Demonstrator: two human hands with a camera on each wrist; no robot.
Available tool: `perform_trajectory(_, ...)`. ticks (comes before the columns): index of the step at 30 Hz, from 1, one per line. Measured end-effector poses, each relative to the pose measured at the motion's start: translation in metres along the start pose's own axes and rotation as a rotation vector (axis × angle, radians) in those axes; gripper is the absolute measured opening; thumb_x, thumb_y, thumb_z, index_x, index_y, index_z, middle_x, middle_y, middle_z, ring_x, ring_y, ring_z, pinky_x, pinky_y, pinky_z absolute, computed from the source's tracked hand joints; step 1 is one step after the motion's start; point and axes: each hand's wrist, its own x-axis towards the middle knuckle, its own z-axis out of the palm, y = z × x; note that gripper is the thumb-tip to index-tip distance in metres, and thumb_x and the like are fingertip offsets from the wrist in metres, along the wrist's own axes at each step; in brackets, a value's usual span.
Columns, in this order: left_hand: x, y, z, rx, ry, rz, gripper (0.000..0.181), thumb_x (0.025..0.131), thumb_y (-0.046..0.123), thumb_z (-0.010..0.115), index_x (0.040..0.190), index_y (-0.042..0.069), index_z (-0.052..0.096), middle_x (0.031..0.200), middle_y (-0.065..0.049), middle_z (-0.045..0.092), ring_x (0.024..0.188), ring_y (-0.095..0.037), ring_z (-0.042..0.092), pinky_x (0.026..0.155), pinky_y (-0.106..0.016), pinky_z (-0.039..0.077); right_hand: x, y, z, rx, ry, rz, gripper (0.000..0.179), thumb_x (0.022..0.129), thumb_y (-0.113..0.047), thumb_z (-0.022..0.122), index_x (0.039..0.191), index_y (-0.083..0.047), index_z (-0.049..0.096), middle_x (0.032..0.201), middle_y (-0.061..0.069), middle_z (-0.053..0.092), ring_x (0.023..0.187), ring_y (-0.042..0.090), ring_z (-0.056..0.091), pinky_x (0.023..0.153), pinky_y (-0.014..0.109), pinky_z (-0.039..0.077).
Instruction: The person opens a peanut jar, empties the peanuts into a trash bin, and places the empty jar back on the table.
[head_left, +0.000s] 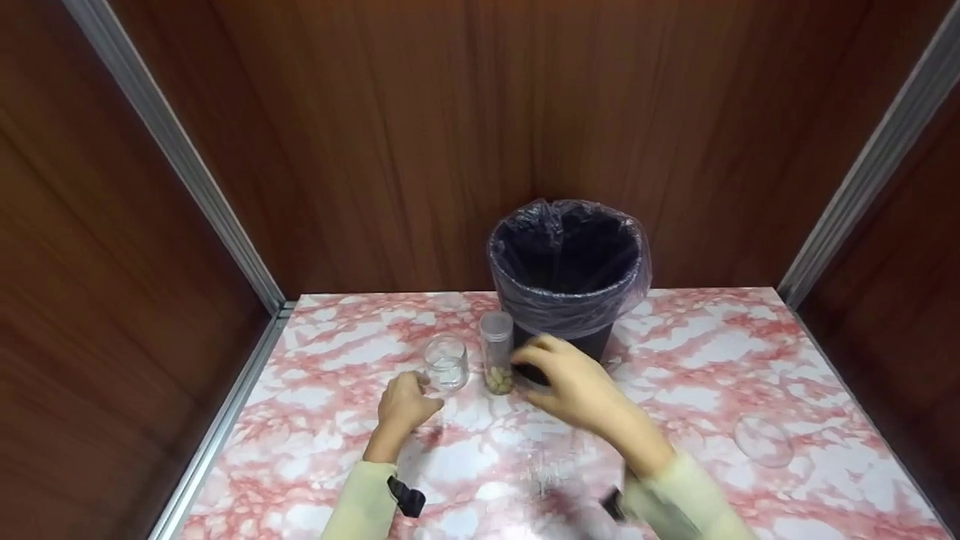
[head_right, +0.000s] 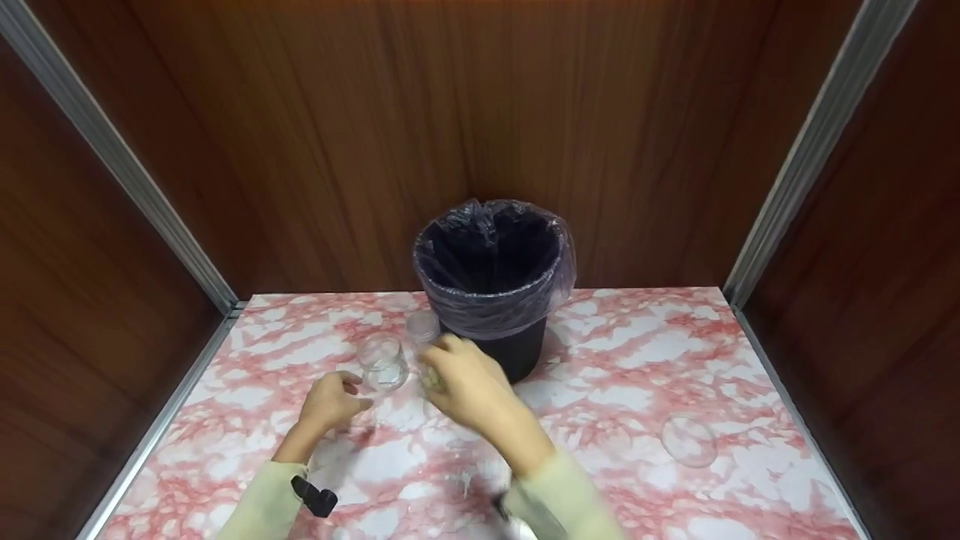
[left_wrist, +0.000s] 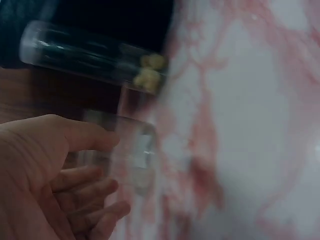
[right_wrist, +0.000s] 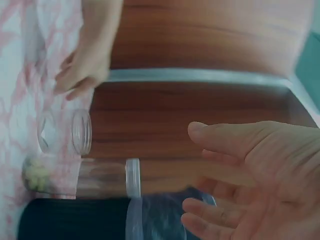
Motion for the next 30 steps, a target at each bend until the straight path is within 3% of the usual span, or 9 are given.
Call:
perform_trajectory(3,-0.007,0.014,-0.008,-0.035,0.023,0.076,0.037,0.071,0.021,0.083,0.103,0.009,0.071,0.092,-0.005,0.069,0.082,-0.022,0.064,0.068,-0.043,0.053,0.036,0.001,0.011,-0.075,-0.092,-0.007,0.043,0.071,-0.011,0.08,0.112,-0.016,0.069,0.109,0.003,0.06,0.093,0.02,0.059,0.078,0.038,0.052)
perform_trajectory(7,-0.017,0.031,-0.015,-0.019,0.047,0.179,0.035,0.07,0.023,0.084,0.101,0.012,0.072,0.089,-0.003,0.07,0.081,-0.021,0.066,0.068,-0.043,0.053,0.076,0.004,0.031,-0.204,-0.215,0.06,0.054,0.065,-0.003,0.079,0.117,-0.015,0.067,0.115,0.007,0.06,0.101,0.028,0.06,0.078,0.045,0.054)
perform_trajectory(12,-0.027,0.042,-0.017,0.033,0.036,0.24,0.035,0.069,0.024,0.086,0.099,0.015,0.072,0.084,0.001,0.069,0.078,-0.021,0.065,0.066,-0.042,0.052,0.108,0.006,0.053,-0.387,-0.393,0.175,0.051,0.072,-0.004,0.077,0.121,-0.014,0.064,0.118,0.011,0.059,0.107,0.033,0.058,0.08,0.048,0.055)
perform_trajectory(15,-0.031,0.042,-0.012,0.051,-0.01,0.251,0.036,0.069,0.025,0.086,0.101,0.017,0.072,0.081,0.004,0.068,0.073,-0.018,0.064,0.062,-0.04,0.052,0.116,0.009,0.062,-0.464,-0.461,0.213,0.043,0.079,-0.008,0.074,0.12,-0.014,0.064,0.12,0.012,0.06,0.108,0.033,0.057,0.081,0.047,0.055)
perform_trajectory(19,-0.033,0.042,-0.006,0.037,-0.05,0.259,0.042,0.069,0.026,0.086,0.107,0.016,0.07,0.084,0.003,0.068,0.074,-0.02,0.064,0.061,-0.04,0.051,0.119,0.015,0.068,-0.523,-0.472,0.232,0.032,0.082,-0.007,0.071,0.114,-0.013,0.067,0.115,0.011,0.063,0.109,0.031,0.055,0.082,0.045,0.055)
perform_trajectory(26,-0.028,0.039,0.001,-0.023,0.016,0.312,0.052,0.071,0.025,0.085,0.116,0.013,0.065,0.098,-0.007,0.069,0.082,-0.026,0.066,0.067,-0.043,0.052,0.118,0.02,0.069,-0.608,-0.432,0.144,0.028,0.079,-0.011,0.073,0.107,-0.014,0.069,0.107,0.01,0.066,0.102,0.029,0.059,0.077,0.041,0.057)
perform_trajectory(30,-0.023,0.035,0.002,-0.103,0.021,0.318,0.052,0.072,0.022,0.084,0.119,0.013,0.063,0.1,-0.008,0.068,0.079,-0.025,0.067,0.067,-0.041,0.054,0.11,0.019,0.065,-0.53,-0.437,0.079,0.041,0.069,-0.014,0.082,0.107,-0.011,0.066,0.1,0.012,0.065,0.091,0.033,0.064,0.074,0.044,0.057)
